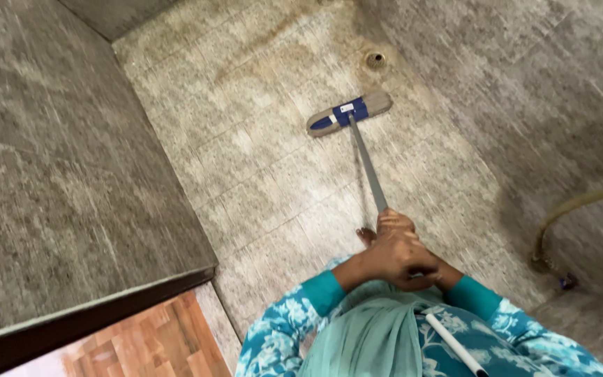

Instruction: The person mops a tiled floor in a bathroom using a long-handled flat mop, cleaning around the sink and fixtures.

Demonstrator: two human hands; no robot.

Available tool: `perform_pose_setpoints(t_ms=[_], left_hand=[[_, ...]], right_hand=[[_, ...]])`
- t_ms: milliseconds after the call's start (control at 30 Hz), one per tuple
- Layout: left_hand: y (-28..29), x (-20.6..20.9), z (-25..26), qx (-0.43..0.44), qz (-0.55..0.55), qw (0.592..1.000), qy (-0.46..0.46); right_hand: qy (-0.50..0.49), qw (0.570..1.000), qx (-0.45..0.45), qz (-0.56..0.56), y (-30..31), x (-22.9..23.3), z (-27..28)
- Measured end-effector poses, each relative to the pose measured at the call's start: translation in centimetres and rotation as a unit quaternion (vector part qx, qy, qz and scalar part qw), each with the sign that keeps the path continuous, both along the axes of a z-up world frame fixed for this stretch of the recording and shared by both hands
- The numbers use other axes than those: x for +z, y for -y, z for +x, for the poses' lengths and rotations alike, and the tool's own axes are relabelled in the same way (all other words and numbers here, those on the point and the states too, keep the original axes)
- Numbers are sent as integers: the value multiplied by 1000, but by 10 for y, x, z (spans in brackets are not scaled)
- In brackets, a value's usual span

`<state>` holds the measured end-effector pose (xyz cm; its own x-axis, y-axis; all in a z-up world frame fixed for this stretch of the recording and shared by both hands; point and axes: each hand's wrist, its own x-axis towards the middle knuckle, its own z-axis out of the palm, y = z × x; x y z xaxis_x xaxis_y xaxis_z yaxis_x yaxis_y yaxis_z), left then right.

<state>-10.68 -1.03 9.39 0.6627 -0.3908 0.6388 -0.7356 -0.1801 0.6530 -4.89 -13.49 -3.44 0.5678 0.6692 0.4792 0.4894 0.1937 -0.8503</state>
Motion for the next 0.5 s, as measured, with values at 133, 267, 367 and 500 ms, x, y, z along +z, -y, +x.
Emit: perform_pose_setpoints(t_ms=[133,267,367,500], left_hand=[[-8,-14,15,28,-11,1000,8],[-26,-31,57,143,15,989,25],[-38,-66,92,207,49,977,-17],[-39,-116,111,272,35,960,-57]], right_hand=[[-48,999,-9,-17,5,-43,13],[-256,959,116,-35,-2,-87,65],[-181,973,107,-97,-34,-113,130],[69,987,90,-112,-71,-129,180]])
